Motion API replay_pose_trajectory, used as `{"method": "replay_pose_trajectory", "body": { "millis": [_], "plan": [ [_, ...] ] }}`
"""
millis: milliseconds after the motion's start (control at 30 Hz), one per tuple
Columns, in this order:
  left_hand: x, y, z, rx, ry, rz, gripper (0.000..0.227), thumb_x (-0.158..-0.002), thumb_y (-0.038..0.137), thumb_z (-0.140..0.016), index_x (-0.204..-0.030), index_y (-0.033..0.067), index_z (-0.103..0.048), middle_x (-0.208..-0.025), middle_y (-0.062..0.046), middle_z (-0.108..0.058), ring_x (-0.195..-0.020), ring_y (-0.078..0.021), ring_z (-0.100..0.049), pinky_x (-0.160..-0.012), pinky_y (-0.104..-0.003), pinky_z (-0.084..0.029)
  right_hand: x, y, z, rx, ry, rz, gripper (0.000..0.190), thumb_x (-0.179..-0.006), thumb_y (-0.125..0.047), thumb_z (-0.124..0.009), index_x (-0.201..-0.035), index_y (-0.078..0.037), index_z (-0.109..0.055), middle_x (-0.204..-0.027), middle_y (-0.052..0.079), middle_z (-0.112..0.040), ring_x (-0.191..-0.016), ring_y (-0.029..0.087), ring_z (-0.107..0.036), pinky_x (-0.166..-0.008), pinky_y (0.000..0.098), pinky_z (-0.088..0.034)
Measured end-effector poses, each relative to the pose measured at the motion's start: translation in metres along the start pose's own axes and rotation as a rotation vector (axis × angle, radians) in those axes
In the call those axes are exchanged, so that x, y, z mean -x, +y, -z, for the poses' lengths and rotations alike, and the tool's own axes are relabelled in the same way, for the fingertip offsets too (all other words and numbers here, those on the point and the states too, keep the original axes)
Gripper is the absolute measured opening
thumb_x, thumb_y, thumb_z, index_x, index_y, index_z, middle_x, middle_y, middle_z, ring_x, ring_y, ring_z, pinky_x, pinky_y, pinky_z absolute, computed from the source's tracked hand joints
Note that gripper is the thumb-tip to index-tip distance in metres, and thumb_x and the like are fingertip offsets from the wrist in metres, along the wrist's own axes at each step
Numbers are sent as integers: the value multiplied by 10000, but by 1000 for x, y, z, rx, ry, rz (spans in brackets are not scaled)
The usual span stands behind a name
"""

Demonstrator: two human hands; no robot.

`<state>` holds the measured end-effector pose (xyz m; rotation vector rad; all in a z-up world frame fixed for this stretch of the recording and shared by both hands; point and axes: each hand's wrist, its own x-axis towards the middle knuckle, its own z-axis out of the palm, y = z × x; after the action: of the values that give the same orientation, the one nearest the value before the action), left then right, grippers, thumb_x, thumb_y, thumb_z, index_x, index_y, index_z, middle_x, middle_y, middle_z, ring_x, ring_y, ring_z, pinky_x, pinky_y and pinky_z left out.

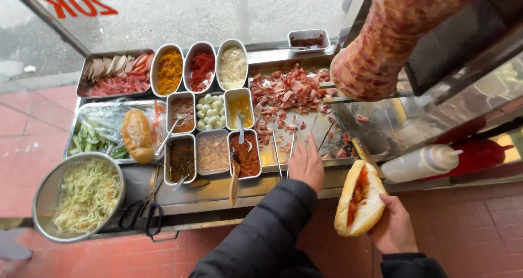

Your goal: The person prepares two sandwiches at a street food stall. They use scissors to cut baguettes, then spread sauces and add various fillings including sliced meats, vegetables, and herbs from metal containers. The person uses tongs to handle the ingredients and a squeeze bottle for condiments.

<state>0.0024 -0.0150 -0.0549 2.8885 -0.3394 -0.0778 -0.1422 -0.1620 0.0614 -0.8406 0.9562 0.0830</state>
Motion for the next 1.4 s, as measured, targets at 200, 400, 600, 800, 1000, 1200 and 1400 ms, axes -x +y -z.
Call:
{"method": "replay_pose_trajectory", "body": {
  "millis": [200,400,600,800,1000,1200,1400],
  "plan": [
    [97,-22,22,275,-225,-56,838,-1100,176,-569,-1805,-57,-179,-1455,-321,-471,-688,-490,-650,-553,-582,-532,-71,-17,7,87,-96,51,641,-1025,-413,-467,-1634,-248,-583,-1560,7,-675,-1419,236,-626,-1215,412,-471],
    [107,-139,186,597,-92,184,808,-1155,367,-511,-1805,39,-161,-1336,-284,-642,-831,-491,-723,-672,-654,-546,-65,-29,-132,209,-250,-9,650,-1017,-384,-487,-1612,-148,-599,-1537,38,-699,-1418,233,-657,-1259,400,-491],
    [106,-373,230,208,267,407,613,-1065,610,-647,-1468,151,-691,-1207,-164,-783,-1091,-491,-785,-952,-660,-631,-90,5,-278,401,-423,-102,732,-1005,-507,-634,-1612,-102,-576,-1360,140,-643,-1225,334,-667,-1093,572,-544],
    [5,-611,204,36,147,616,677,-1020,663,-671,-1585,293,-628,-1272,-16,-756,-1157,-381,-800,-1013,-589,-638,-111,74,-427,435,-526,-39,727,-998,-429,-667,-1691,-234,-563,-1264,111,-685,-1108,298,-732,-971,539,-611],
    [-105,-691,190,-78,107,638,398,-1026,474,-689,-1262,159,-747,-1165,-140,-786,-1122,-481,-807,-990,-613,-645,-103,106,-515,477,-495,-52,750,-992,-444,-598,-1727,-365,-469,-1475,169,-646,-1317,382,-705,-1107,561,-545],
    [-154,-722,166,-140,117,688,303,-1067,354,-696,-1237,104,-669,-1147,-154,-753,-1096,-475,-812,-941,-629,-653,-151,132,-550,466,-482,-101,774,-966,-458,-677,-1715,-400,-490,-1429,160,-690,-1254,385,-733,-1074,570,-567],
    [-139,-698,183,-245,76,651,181,-1064,141,-613,-1211,56,-677,-1125,-172,-780,-1066,-491,-822,-943,-633,-659,-147,134,-592,510,-536,-109,799,-989,-449,-668,-1746,-313,-448,-1369,180,-672,-1233,377,-724,-1077,524,-563]
  ]
}}
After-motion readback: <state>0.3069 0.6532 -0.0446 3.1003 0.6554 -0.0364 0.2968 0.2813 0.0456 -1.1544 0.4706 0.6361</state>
